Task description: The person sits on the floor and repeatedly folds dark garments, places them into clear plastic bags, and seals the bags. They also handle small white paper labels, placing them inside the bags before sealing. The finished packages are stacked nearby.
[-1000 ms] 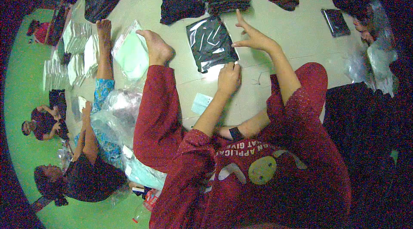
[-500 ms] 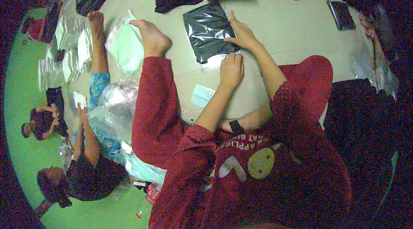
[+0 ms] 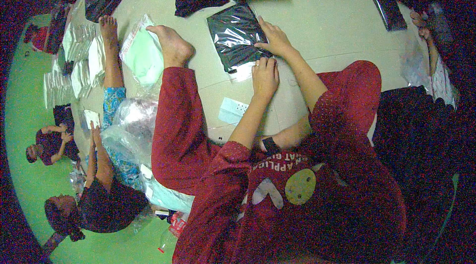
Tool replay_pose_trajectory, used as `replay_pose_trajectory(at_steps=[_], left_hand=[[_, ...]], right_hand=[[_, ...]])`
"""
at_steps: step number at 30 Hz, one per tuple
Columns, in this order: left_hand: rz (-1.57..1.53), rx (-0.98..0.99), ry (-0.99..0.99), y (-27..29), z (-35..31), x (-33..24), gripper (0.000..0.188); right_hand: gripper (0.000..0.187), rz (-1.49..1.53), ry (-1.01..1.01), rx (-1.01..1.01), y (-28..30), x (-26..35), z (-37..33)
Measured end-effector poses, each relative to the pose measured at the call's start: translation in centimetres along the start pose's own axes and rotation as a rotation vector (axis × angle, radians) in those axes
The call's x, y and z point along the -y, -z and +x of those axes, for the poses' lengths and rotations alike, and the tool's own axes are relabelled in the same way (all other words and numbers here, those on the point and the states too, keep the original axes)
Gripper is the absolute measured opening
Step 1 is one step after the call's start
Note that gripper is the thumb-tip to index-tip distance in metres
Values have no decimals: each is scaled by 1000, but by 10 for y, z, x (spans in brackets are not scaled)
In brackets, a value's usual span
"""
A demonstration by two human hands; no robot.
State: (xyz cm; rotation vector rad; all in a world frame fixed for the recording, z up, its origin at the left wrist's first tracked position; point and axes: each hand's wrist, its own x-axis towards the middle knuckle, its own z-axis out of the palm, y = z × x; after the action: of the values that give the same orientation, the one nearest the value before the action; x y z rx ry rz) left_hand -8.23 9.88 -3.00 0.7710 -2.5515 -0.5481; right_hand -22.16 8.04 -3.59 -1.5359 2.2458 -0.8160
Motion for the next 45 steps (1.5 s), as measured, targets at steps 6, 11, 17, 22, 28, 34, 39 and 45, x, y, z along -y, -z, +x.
replay_pose_trajectory(at_steps=[6, 11, 17, 22, 28, 34, 39, 45], left_hand=[[132, 96, -32, 4, 1, -2, 13], [40, 130, 57, 15, -1, -4, 15], [-12, -255, 420, 173, -38, 70, 14], [-5, -416, 485, 256, -62, 107, 20], [-264, 81, 95, 113, -25, 36, 21], [-198, 77, 29, 39, -7, 3, 17], [-119, 76, 82, 21, -10, -4, 14], [-20, 123, 164, 18, -4, -16, 12]], right_hand=[[91, -35, 35, -77, -2, 0, -1], [83, -48, 13, -50, -1, 1, -2], [73, -51, 41, -77, -5, -1, -2], [69, -91, -18, -88, -11, -1, -6], [67, -83, 27, 14, -3, -4, -5], [66, -66, 31, -47, -3, -1, -11], [66, -60, 30, -34, -4, -2, -13], [63, -53, 39, -55, -4, -1, -13]])
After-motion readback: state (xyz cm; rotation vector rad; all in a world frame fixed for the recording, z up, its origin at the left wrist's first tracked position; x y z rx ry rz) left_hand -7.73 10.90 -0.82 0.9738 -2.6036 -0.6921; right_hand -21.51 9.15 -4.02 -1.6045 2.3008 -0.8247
